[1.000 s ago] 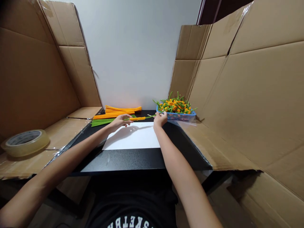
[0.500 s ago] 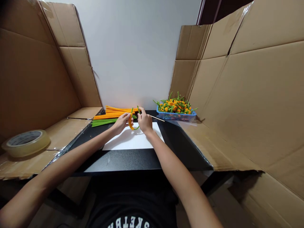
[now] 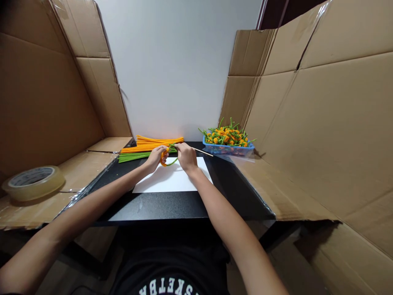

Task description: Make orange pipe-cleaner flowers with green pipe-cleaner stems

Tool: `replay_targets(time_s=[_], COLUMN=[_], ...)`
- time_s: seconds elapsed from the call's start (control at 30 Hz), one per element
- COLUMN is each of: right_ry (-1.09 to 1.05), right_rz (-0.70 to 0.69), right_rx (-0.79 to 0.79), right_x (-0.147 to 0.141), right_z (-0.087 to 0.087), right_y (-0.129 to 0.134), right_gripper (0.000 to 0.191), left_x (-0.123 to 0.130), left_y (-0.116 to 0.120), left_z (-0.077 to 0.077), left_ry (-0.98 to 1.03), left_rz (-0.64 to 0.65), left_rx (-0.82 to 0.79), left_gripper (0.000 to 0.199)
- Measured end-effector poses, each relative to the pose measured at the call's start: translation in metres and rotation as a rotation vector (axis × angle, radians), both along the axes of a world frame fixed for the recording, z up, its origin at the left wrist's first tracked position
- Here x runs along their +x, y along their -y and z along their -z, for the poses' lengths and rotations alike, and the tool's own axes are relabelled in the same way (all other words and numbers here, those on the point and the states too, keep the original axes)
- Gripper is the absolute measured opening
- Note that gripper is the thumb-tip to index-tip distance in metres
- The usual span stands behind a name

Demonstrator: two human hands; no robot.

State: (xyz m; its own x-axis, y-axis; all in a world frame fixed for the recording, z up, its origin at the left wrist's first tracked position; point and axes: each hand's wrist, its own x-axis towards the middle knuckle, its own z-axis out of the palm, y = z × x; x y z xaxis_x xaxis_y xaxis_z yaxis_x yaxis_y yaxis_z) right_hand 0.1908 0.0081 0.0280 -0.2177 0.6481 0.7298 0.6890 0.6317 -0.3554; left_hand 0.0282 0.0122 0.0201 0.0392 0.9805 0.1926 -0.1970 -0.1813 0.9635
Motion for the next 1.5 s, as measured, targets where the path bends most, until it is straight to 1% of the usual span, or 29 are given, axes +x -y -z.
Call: replay_targets(time_s=[0.13, 0.23, 0.43, 0.6, 0.8, 0.93, 1.1, 1.27, 1.33, 1.43, 1.5], right_ry=[0.123, 0.229, 0.401, 0.474, 0.441, 0.393, 0.4, 0.395, 0.4, 0.394, 0.381], right_rz=[0.093, 0.136, 0.172, 0.182, 0.174, 0.182, 0.168, 0.156, 0.138, 0.106, 0.095], right_rx=[-0.048, -0.072, -0.088, -0.086, -0.07, -0.081, -0.063, -0.059, -0.063, -0.063, -0.063], right_x=[0.0, -0.003, -0.009, -0.011, -0.012, -0.011, -0.011, -0.012, -0.013, -0.014, -0.014], right_z=[-0.003, -0.006, -0.015, -0.015, -0.012, -0.013, -0.011, -0.01, -0.01, -0.008, -0.006], right_y=[0.005, 0.01, 0.021, 0.023, 0.022, 0.022, 0.02, 0.019, 0.02, 0.019, 0.018], right_gripper=[0.033, 0.034, 0.036, 0.036, 0.035, 0.035, 0.036, 0.035, 0.034, 0.033, 0.03], left_x=[-0.003, -0.004, -0.006, -0.006, -0.006, -0.008, -0.007, -0.006, -0.006, -0.006, -0.006], left_y=[0.0, 0.001, 0.003, 0.002, 0.0, -0.001, -0.001, 0.0, 0.001, 0.002, 0.002], left_z=[-0.002, -0.004, -0.009, -0.008, -0.006, -0.006, -0.005, -0.005, -0.005, -0.005, -0.005], left_ry=[-0.054, -0.076, -0.113, -0.127, -0.147, -0.126, -0.108, -0.122, -0.13, -0.127, -0.118], left_rz=[-0.033, -0.046, -0.063, -0.073, -0.063, -0.058, -0.02, -0.011, 0.034, 0.141, 0.182], left_rx=[-0.026, -0.049, -0.071, -0.075, -0.066, -0.073, -0.048, -0.054, -0.041, -0.012, 0.0], left_gripper=[0.009, 0.008, 0.005, 0.009, 0.009, 0.005, 0.011, 0.008, 0.008, 0.012, 0.014])
